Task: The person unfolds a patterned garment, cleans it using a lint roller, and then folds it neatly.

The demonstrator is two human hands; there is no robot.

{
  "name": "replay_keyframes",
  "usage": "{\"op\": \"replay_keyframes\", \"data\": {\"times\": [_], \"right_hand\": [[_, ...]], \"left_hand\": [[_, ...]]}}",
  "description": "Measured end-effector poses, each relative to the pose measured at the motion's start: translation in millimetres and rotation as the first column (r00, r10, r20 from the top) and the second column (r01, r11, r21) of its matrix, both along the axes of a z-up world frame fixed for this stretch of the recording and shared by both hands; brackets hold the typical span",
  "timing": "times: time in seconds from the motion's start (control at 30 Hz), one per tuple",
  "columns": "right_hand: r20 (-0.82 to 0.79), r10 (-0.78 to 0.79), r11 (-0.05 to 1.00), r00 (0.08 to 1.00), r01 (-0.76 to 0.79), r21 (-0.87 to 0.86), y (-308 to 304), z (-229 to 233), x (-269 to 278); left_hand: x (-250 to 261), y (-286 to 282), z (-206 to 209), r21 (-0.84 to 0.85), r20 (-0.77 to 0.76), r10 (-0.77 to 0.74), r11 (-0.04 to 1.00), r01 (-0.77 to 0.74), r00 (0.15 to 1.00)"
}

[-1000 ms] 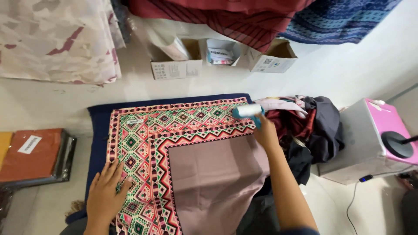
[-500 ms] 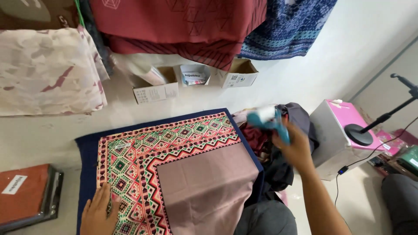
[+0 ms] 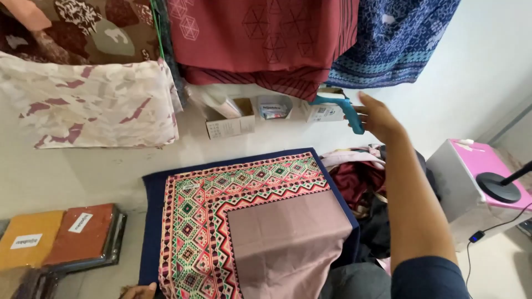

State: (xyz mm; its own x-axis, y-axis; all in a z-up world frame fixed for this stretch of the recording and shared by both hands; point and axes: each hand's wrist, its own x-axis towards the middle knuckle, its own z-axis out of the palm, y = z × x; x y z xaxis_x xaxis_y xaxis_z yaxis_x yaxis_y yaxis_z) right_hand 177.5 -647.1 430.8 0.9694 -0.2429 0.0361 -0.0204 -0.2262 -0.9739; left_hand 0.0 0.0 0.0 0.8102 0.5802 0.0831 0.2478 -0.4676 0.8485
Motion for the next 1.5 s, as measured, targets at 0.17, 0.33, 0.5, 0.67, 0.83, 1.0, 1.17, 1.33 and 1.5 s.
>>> {"op": "replay_keyframes", "data": {"times": [0.17,0.33,0.5,0.67,0.83,1.0,1.17,1.33,1.5], "right_hand": [[-0.011,0.065,0.992,0.998,-0.064,0.109,3.9,-6.5,-59.0],[0.059,-0.117,0.992,0.991,0.119,-0.031,17.2,-13.3,-71.5],[0.131,-0.277,0.959,0.952,0.283,-0.031,-51.4,-167.6,-64.2],[-0.389,-0.038,0.923,0.920,-0.116,-0.366,-73.3,-320.3,-147.4],[-0.418,-0.106,0.994,0.902,0.079,-0.081,-36.6,-323.0,-193.4],[-0.372,0.073,0.990,0.926,-0.023,0.138,-34.2,-332.5,-198.2],[-0.504,0.266,0.958,0.821,-0.169,0.230,-42.4,-346.5,-193.2],[-0.447,0.277,0.959,0.851,-0.218,0.179,-48.2,-316.6,-213.1],[-0.161,0.320,0.902,0.933,-0.249,0.353,-77.1,-315.4,-211.9]], "left_hand": [[-22.2,-52.3,143.7,0.196,-0.784,-0.152,0.859,0.472,0.603],[-5.1,-54.3,94.0,0.500,-0.767,0.071,0.690,0.524,0.638],[-25.0,-72.6,181.0,0.309,-0.850,0.032,0.837,0.450,0.525],[-13.8,-35.5,135.2,0.156,-0.879,-0.106,0.858,0.489,0.466],[-21.0,-45.9,136.0,0.248,-0.858,-0.074,0.807,0.536,0.508],[-30.5,-61.5,162.2,0.238,-0.867,-0.075,0.806,0.542,0.492],[-49.2,-58.4,167.5,0.239,-0.826,-0.117,0.814,0.530,0.551],[-54.4,-36.3,151.6,0.055,-0.687,-0.313,0.878,0.476,0.656],[-62.9,-46.4,176.8,-0.172,-0.531,-0.360,0.932,0.318,0.767]]}}
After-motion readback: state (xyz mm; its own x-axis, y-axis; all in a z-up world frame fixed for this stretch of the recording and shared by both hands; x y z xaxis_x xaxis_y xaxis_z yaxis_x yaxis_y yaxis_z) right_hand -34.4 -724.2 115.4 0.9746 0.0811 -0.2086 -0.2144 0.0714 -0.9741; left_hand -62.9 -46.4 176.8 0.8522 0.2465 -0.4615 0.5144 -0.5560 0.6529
